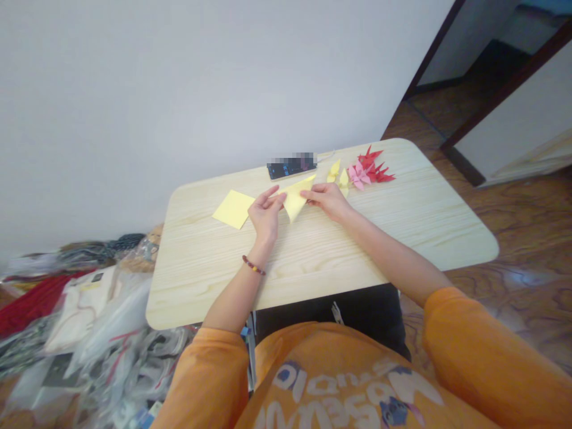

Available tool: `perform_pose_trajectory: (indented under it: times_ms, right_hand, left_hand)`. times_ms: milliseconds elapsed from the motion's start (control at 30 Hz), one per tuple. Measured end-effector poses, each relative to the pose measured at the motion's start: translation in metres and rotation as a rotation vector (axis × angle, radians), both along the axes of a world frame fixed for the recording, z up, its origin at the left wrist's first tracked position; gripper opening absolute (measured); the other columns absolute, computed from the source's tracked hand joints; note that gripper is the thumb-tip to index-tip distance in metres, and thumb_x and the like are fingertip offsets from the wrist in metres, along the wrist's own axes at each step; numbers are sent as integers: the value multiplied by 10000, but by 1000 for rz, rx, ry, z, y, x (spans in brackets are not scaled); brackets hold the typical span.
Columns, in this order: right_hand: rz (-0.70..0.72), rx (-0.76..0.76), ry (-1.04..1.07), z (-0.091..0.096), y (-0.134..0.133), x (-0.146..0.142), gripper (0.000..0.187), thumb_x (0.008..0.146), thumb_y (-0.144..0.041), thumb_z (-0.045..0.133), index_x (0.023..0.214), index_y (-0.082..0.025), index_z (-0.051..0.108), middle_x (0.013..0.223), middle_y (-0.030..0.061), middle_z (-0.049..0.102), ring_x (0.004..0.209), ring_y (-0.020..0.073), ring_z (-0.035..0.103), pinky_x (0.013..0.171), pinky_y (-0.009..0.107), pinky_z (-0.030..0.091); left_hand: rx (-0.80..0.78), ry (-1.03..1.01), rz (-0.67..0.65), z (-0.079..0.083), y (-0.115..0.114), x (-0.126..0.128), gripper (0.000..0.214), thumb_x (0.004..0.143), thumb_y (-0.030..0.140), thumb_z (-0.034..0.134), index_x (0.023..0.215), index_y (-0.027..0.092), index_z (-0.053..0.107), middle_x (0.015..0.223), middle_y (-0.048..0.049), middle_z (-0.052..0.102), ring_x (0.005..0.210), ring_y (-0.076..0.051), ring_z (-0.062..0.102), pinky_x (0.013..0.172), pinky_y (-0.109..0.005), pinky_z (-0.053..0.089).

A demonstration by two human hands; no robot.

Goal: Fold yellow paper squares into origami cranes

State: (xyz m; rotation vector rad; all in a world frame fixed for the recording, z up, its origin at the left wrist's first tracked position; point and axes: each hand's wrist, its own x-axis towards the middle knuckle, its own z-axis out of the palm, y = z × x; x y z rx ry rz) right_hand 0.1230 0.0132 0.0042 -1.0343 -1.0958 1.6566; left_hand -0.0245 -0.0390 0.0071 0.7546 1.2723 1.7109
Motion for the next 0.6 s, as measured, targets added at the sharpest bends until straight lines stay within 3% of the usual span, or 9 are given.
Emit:
perform_pose_trajectory:
  times_ms: [167, 333, 467, 600]
  right_hand:
    - [15, -23, 64, 2, 1, 2, 362, 516, -426, 842, 646, -118, 703, 657, 48, 677, 599, 103, 577, 525, 211, 444]
    - [-52, -22, 115, -1, 4, 3, 319, 439, -325, 870, 559, -135, 644, 624, 8, 636, 573, 65, 532, 503, 178, 399]
    - [-116, -10, 153, -3, 11, 8, 289, 464, -269, 848, 512, -146, 591, 526, -33, 542, 507, 34, 441, 460, 168, 326]
    - [-164, -35, 151, 0, 13, 9, 277, 519, -252, 819, 531, -151, 561, 519, -39, 515, 512, 39, 446, 460, 169, 321]
  left_hand:
    - [-12, -36, -24, -5, 2, -3, 519, 529, 320, 849, 982, 113, 702, 659, -23, 695, 625, -118, 647, 680, -258, 530]
    - [-54, -28, -73, -6, 2, -4, 577, 507, 315, 858, 1018, 107, 691, 616, 0, 677, 598, -104, 633, 681, -255, 523]
    - [-73, -26, -107, -5, 2, -4, 586, 502, 308, 862, 1024, 105, 687, 639, -17, 695, 599, -106, 637, 683, -260, 525]
    - [-92, -23, -121, -6, 2, -5, 591, 489, 315, 870, 1013, 111, 688, 665, -28, 705, 626, -117, 653, 693, -262, 525]
